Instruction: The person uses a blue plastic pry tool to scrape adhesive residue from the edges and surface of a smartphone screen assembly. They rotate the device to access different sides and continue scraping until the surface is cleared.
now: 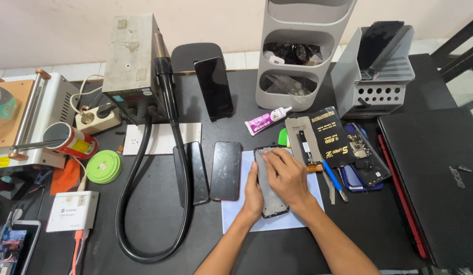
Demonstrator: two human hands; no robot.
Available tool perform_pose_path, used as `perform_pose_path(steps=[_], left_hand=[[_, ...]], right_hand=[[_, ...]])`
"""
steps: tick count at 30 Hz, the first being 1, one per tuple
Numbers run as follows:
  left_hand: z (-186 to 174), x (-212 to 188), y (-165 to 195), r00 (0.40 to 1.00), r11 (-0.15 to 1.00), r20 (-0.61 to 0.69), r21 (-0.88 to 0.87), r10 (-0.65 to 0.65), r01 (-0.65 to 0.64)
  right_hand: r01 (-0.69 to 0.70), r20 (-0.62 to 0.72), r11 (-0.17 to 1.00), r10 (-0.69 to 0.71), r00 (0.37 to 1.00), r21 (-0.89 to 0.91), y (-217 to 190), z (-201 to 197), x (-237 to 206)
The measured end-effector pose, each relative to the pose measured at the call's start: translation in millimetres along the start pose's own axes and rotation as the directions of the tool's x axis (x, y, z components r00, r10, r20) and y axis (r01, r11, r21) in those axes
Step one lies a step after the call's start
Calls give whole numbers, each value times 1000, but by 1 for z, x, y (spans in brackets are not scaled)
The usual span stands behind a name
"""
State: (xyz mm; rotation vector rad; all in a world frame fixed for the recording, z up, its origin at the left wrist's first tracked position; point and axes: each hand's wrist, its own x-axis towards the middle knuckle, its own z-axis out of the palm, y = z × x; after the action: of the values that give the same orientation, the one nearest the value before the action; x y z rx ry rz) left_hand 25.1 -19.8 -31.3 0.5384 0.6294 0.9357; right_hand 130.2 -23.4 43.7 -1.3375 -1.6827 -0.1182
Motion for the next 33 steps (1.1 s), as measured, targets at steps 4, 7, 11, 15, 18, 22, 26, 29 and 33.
perform_pose_path(steps=[4, 7, 11, 15, 18, 22, 26, 29, 33], left_hand=[[-4, 2, -5, 1000, 1000, -1, 15, 17, -17], [-7, 4, -7, 999, 999, 1, 27, 32, -32], [-8, 5, -9, 998, 997, 16, 55, 61, -62], [-5, 3, -7, 1000, 1000, -13, -1, 18, -18], [-1, 0, -2, 998, 1000, -58, 11, -16, 16], [1, 0, 5, 996, 998, -85, -61, -33, 28], [0, 1, 5, 995, 997, -67, 2, -75, 75], [-4, 1, 4, 995, 996, -32, 5, -93, 93], [-4, 2, 2, 995, 997, -53, -19, -79, 78]], right_hand=[[-14, 8, 1000, 14, 1000, 7, 3, 2, -2], [-23, -2, 1000, 23, 1000, 2, 4, 4, -2], [-56, 9, 998, 56, 998, -17, 2, 3, -3], [-52, 16, 994, 53, 998, -93, -2, 4, -3], [-86, 24, 986, 90, 996, -144, -4, 4, -2], [-167, 39, 966, 178, 983, -199, -3, 0, -2], [-145, 39, 985, 149, 988, -94, -2, -1, -1], [-66, 39, 995, 69, 997, -73, -4, 0, 1], [-79, 43, 989, 85, 995, -125, -2, -5, 4]])
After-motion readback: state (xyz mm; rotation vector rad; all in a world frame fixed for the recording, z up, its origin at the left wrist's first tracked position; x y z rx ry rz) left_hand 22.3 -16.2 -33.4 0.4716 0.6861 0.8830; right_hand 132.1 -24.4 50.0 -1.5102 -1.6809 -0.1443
